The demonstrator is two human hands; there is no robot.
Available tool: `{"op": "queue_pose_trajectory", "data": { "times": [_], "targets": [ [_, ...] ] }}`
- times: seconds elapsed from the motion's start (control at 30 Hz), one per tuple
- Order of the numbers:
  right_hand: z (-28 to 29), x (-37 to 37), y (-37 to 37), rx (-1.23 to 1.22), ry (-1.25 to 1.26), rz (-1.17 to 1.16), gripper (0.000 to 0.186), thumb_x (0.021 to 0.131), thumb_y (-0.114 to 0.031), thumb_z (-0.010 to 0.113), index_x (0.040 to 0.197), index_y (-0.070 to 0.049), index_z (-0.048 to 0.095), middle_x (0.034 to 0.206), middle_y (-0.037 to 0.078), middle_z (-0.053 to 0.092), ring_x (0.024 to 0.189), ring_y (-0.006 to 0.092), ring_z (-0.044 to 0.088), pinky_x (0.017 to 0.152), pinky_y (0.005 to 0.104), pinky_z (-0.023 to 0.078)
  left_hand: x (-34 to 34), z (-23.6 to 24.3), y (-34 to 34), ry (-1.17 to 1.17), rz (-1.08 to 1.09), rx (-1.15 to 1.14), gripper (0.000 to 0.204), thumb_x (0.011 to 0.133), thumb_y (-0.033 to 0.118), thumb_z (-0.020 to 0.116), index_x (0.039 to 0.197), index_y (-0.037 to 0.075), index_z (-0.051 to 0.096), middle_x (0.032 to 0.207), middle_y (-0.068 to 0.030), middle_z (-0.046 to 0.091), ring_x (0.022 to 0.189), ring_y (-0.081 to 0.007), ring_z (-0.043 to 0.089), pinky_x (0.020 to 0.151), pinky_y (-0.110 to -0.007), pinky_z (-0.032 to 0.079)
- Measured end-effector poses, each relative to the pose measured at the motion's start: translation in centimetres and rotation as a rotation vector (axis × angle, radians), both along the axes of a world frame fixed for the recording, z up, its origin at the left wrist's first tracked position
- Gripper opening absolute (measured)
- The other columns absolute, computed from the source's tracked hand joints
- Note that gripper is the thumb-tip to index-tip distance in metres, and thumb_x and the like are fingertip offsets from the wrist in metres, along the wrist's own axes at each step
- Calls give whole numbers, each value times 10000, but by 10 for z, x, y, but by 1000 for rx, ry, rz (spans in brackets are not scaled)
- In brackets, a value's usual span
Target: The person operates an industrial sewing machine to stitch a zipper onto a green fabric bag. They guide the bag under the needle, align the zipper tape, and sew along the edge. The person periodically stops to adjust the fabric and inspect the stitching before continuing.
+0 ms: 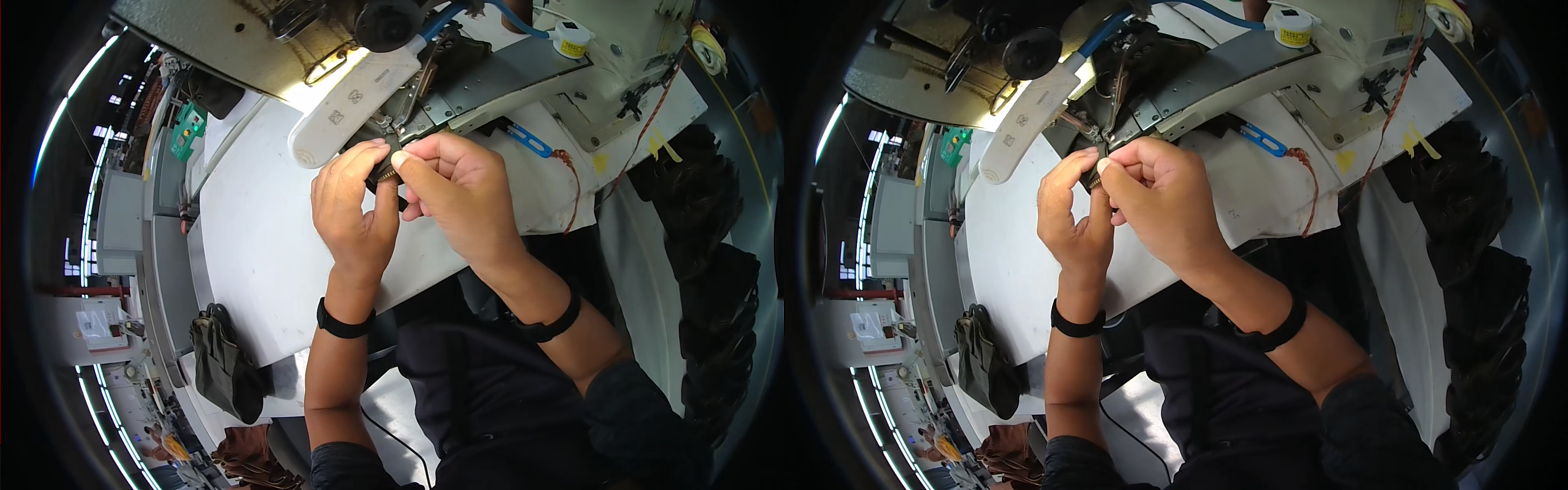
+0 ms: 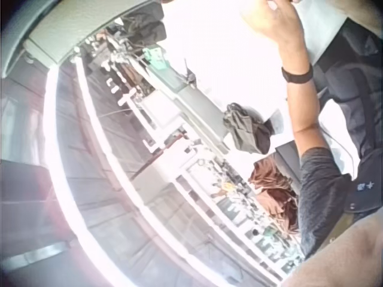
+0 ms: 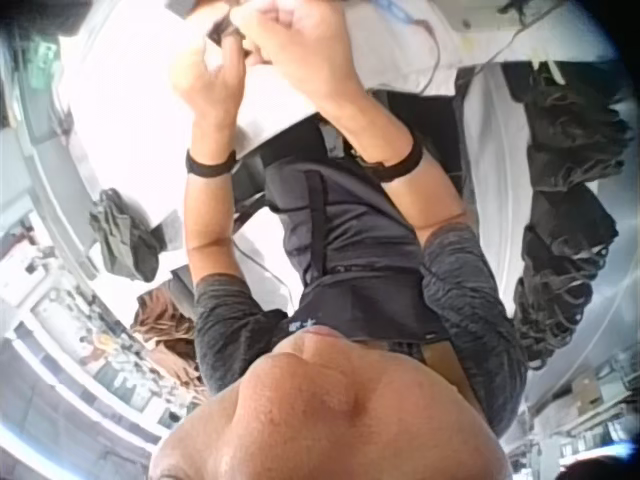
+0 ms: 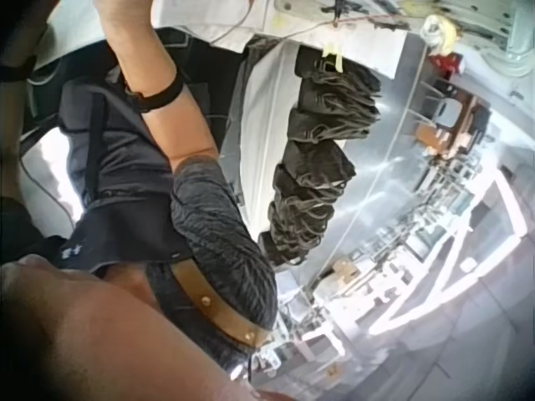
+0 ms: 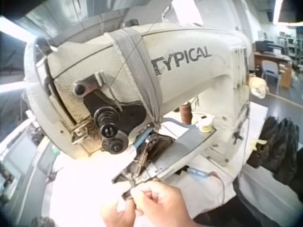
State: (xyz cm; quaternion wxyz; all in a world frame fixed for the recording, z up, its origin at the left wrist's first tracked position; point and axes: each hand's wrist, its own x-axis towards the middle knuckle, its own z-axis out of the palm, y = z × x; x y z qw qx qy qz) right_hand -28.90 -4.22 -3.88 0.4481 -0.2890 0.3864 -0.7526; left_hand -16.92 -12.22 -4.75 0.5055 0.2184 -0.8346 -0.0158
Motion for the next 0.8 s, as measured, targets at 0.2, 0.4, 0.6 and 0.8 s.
{"op": "queue_pose_trajectory", "data": {
  "times": [0.2,0.4,0.6,0.8],
  "targets": [
    [-6,5,-2,13,15,-47,105,981,-76,681,980,29,670,782,40,693,630,67,638,566,229,543,2,2,-5,-28,-31,-117,325,759,-94,746,1041,67,732,1029,-78,775,875,-221,710,787,-322,513],
    [-4,-2,1,40,-69,38,106,973,-94,693,975,11,685,737,14,641,587,67,581,569,231,525,-3,-3,-1,-30,3,-80,347,757,-47,745,1075,80,692,1100,-75,760,938,-223,697,837,-349,488],
    [6,-4,3,44,-209,147,140,990,-120,653,963,11,692,725,7,603,583,64,512,548,259,544,0,1,-8,-63,52,-66,338,759,-17,751,1076,78,684,1071,-72,744,946,-241,679,874,-375,480],
    [6,-9,6,-14,-289,196,218,984,-104,568,1024,49,717,769,63,661,615,87,586,534,270,544,6,18,-12,-88,-33,103,261,766,-43,762,1005,56,728,990,-88,760,854,-258,699,809,-353,522]
  ]
}}
